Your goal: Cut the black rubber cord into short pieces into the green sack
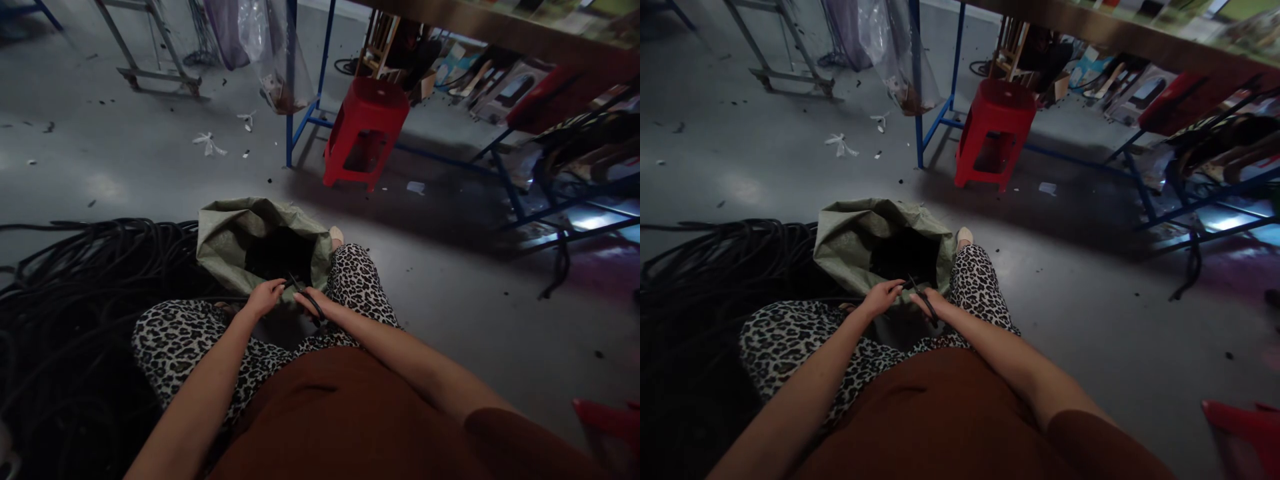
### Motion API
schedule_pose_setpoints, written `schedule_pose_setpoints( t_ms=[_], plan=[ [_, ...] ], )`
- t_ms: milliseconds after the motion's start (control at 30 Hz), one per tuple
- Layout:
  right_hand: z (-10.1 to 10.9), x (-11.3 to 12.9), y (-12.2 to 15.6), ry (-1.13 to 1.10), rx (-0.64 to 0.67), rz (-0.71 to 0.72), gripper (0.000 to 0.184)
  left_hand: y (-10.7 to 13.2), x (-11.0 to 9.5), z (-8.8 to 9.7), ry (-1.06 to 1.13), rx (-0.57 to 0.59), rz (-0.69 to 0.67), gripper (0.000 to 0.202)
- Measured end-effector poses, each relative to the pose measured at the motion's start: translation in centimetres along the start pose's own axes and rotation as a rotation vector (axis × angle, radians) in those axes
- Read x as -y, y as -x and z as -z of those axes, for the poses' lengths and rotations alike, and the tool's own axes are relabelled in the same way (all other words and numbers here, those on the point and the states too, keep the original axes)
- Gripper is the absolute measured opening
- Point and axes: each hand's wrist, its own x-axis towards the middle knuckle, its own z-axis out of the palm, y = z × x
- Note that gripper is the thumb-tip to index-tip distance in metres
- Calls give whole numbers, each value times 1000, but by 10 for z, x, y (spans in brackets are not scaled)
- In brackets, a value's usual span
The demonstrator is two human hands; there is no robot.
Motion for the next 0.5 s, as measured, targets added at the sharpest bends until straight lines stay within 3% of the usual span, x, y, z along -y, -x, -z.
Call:
schedule_pose_setpoints(
  t_ms=[233, 300, 400, 500],
  plan=[
    [-2, -2, -2, 44, -40, 2, 32, -1, -2, -1, -62, -10, -25, 38],
    [-1, 0, -3, 35, -47, -23, 31, 4, -15, 6, -116, -95, -98, 36],
    [1, 3, -2, 0, -64, -50, 27, 21, -45, 22, -218, -325, -273, 30],
    [2, 6, -1, -32, -77, -66, 23, 50, -69, 33, -187, -374, -451, 27]
  ],
)
